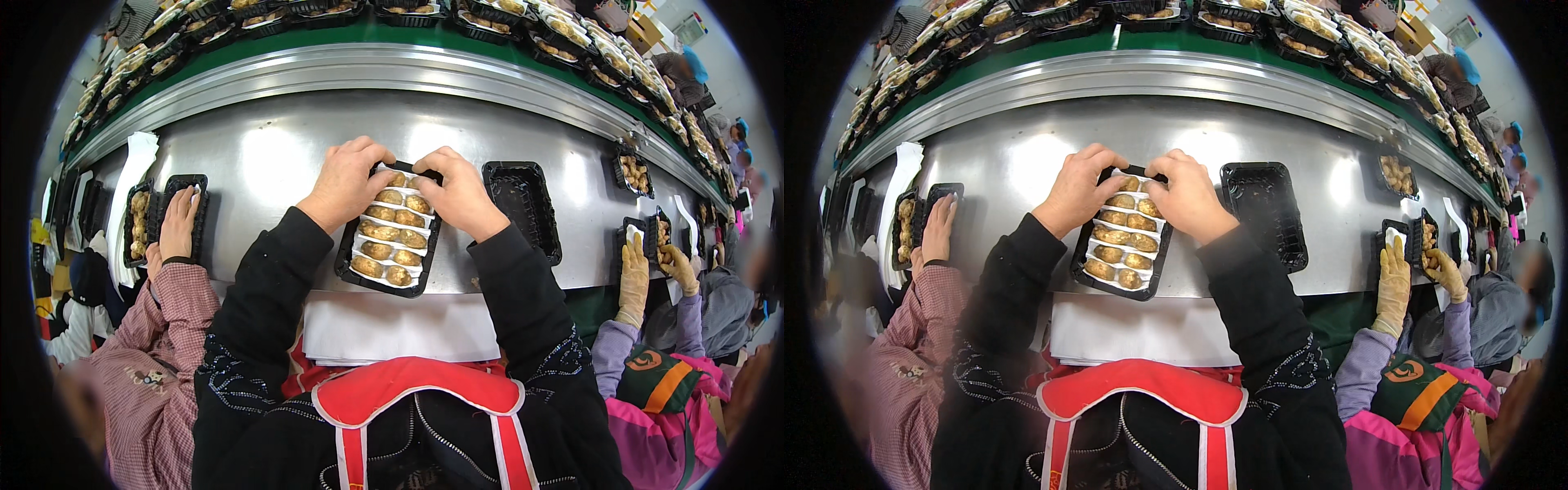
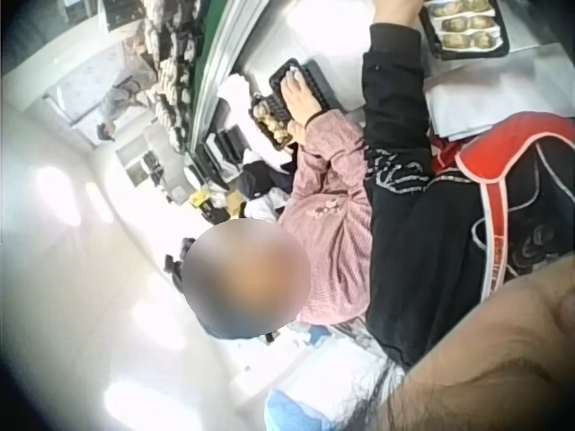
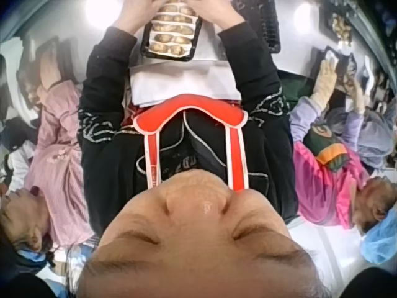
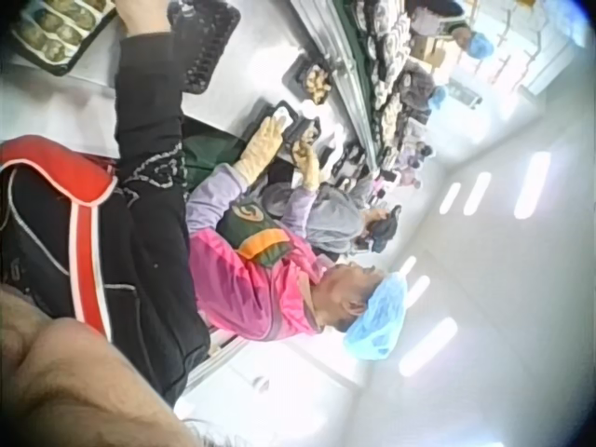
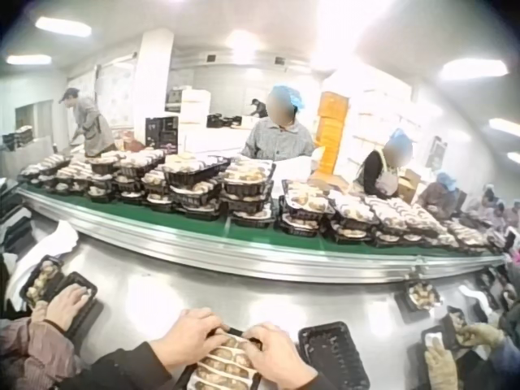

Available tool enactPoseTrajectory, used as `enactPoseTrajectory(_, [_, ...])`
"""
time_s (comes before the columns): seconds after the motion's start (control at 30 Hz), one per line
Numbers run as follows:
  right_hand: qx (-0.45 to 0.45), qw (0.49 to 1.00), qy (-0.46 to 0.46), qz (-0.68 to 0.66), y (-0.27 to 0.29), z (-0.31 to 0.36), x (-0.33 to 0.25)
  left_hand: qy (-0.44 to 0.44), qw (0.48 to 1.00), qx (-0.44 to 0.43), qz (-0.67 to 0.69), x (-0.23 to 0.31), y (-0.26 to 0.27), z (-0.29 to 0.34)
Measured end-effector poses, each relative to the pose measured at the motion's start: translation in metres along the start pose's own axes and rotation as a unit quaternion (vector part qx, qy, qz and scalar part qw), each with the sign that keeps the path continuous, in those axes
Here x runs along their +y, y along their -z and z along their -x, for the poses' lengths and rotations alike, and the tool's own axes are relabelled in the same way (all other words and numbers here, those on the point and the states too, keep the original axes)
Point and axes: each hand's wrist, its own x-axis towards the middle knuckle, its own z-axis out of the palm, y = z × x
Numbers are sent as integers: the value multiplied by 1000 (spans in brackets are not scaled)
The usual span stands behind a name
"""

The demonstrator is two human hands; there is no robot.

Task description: The person places small round food items into black plastic trays on a moving conveyor belt, then folds white paper over the items to cover them. The person repeats this process for multiple trays as they move along the line.

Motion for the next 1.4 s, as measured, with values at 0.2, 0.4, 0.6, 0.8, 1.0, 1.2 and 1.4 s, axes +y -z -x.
enactPoseTrajectory(0.2, [20, 996, 67, 62, -7, 0, 5, -2, 1000, 3, 9, -2, -2, -1])
enactPoseTrajectory(0.4, [33, 999, 7, -8, 0, 4, 1, 1, 1000, 4, 23, 3, 2, 2])
enactPoseTrajectory(0.6, [65, 996, -20, -48, 12, 9, -14, -29, 997, 59, 49, 3, 6, 4])
enactPoseTrajectory(0.8, [71, 996, 35, 44, 3, 12, 1, -45, 998, 49, -16, -10, 11, 10])
enactPoseTrajectory(1.0, [59, 991, 54, 108, -9, 12, -3, -19, 998, 10, -62, -6, 9, 8])
enactPoseTrajectory(1.2, [40, 991, 50, 115, -10, 11, 0, -5, 994, -5, -105, -1, 10, 2])
enactPoseTrajectory(1.4, [39, 992, 49, 113, -10, 10, 4, 5, 989, -35, -143, 3, 14, -4])
